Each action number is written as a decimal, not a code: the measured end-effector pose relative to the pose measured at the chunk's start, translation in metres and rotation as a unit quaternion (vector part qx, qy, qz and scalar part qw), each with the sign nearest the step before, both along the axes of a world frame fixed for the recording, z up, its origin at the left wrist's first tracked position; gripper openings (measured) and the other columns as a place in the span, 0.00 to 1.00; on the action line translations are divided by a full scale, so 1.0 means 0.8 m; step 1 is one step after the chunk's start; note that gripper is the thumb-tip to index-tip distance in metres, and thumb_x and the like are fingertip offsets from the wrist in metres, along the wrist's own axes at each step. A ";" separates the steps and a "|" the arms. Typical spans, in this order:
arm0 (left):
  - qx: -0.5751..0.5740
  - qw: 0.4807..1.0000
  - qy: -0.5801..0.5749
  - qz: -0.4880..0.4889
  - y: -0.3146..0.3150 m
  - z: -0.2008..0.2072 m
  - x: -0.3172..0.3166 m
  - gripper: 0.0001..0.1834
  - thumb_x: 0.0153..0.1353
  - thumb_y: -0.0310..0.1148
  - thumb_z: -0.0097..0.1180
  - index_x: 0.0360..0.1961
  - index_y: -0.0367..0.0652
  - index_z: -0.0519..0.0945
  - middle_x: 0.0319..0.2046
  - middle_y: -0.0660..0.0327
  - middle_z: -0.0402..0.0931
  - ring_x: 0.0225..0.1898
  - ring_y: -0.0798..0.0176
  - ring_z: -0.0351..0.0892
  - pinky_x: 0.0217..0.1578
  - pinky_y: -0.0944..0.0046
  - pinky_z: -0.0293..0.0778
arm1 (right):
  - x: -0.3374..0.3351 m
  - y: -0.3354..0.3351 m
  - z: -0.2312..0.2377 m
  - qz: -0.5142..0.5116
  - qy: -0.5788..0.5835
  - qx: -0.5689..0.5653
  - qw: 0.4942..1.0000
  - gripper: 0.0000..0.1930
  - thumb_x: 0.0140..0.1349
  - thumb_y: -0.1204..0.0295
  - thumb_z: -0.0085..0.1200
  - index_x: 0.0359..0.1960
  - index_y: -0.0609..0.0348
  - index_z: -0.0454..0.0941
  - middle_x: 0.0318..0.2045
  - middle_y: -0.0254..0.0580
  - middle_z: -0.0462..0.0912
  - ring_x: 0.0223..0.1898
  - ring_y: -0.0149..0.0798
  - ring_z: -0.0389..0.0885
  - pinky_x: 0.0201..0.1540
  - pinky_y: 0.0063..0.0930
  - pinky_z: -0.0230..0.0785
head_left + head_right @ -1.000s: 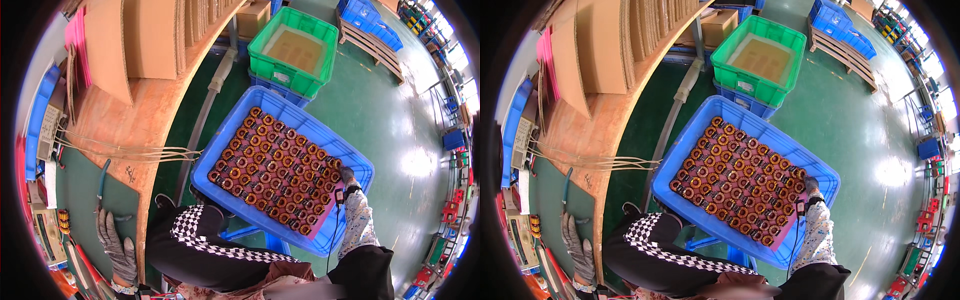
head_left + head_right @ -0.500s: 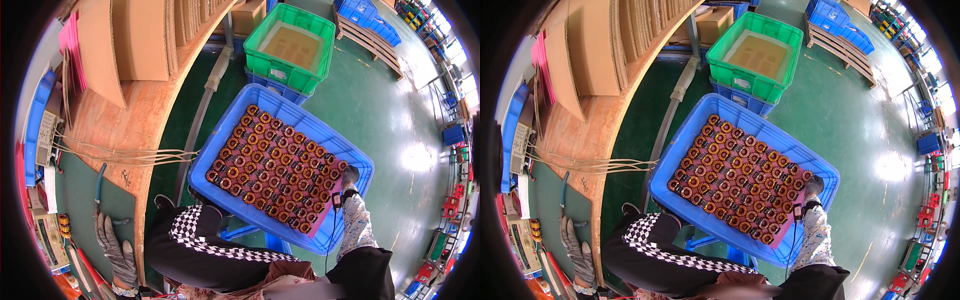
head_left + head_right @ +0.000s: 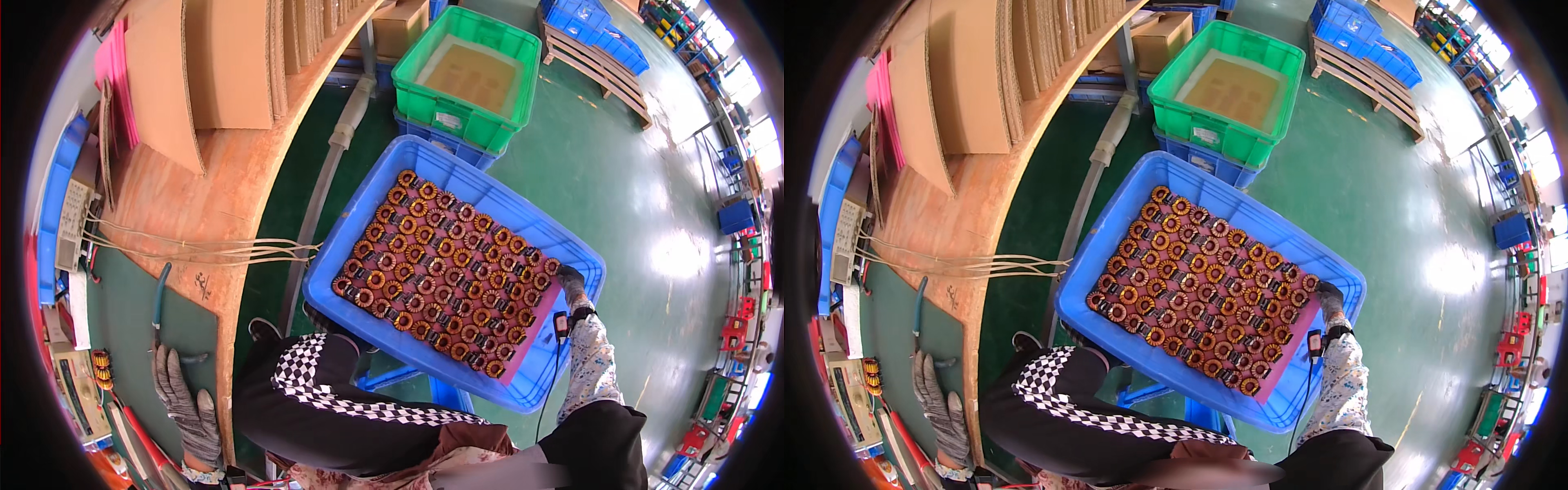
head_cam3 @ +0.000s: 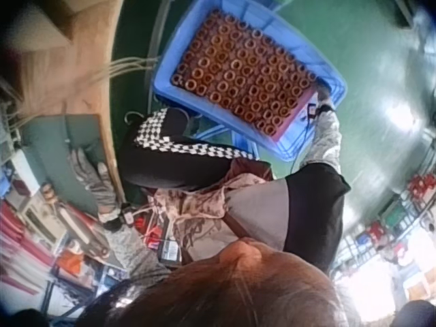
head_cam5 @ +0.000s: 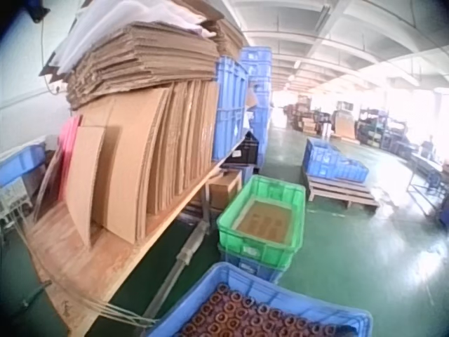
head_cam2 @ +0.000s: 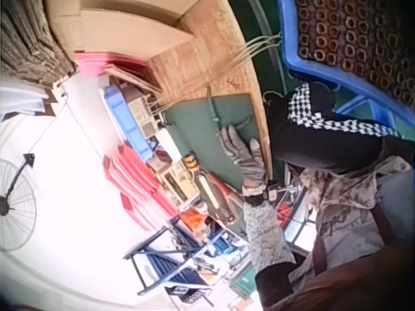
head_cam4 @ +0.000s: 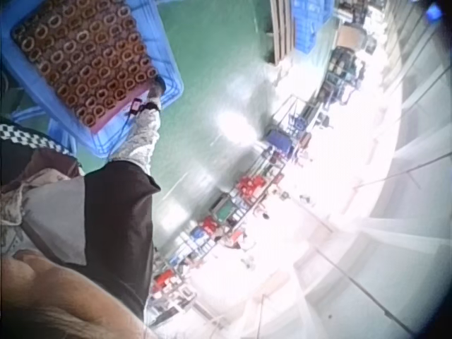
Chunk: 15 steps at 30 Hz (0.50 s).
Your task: Assembling and organizing inductor coils or transformers onto a circuit board and tray.
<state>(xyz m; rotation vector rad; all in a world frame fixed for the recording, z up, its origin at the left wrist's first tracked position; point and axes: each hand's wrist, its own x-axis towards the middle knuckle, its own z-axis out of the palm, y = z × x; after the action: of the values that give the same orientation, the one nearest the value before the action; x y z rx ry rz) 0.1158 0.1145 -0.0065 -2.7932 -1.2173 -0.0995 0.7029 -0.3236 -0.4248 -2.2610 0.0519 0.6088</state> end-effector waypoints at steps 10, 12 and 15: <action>-0.004 1.000 -0.021 0.006 -0.007 0.006 0.002 0.32 0.63 0.47 0.38 0.61 0.33 0.59 0.62 0.44 0.54 0.65 0.42 0.49 0.63 0.46 0.45 | -0.130 0.033 0.006 -0.115 0.011 0.091 0.989 0.18 0.48 0.77 0.53 0.43 0.67 0.71 0.37 0.50 0.80 0.35 0.41 0.77 0.37 0.35 0.69; -0.013 0.998 -0.058 -0.008 -0.004 -0.005 0.005 0.32 0.63 0.47 0.38 0.61 0.33 0.60 0.62 0.44 0.54 0.65 0.42 0.49 0.63 0.47 0.45 | -0.178 0.017 0.013 -0.125 0.007 -0.029 0.992 0.13 0.47 0.75 0.55 0.37 0.61 0.78 0.37 0.47 0.81 0.37 0.42 0.79 0.37 0.37 0.69; -0.006 0.998 -0.060 -0.017 -0.004 -0.001 0.002 0.31 0.63 0.45 0.39 0.60 0.33 0.60 0.61 0.44 0.55 0.64 0.42 0.50 0.63 0.47 0.45 | -0.202 0.016 0.024 -0.045 0.037 -0.113 0.992 0.13 0.51 0.70 0.53 0.39 0.57 0.79 0.37 0.45 0.82 0.39 0.44 0.79 0.37 0.37 0.70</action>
<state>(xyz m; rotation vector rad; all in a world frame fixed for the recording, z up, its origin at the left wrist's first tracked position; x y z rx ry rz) 0.1173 0.1116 -0.0077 -2.8557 -1.1980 -0.2677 0.5416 -0.3105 -0.4053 -2.4371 0.2717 0.6666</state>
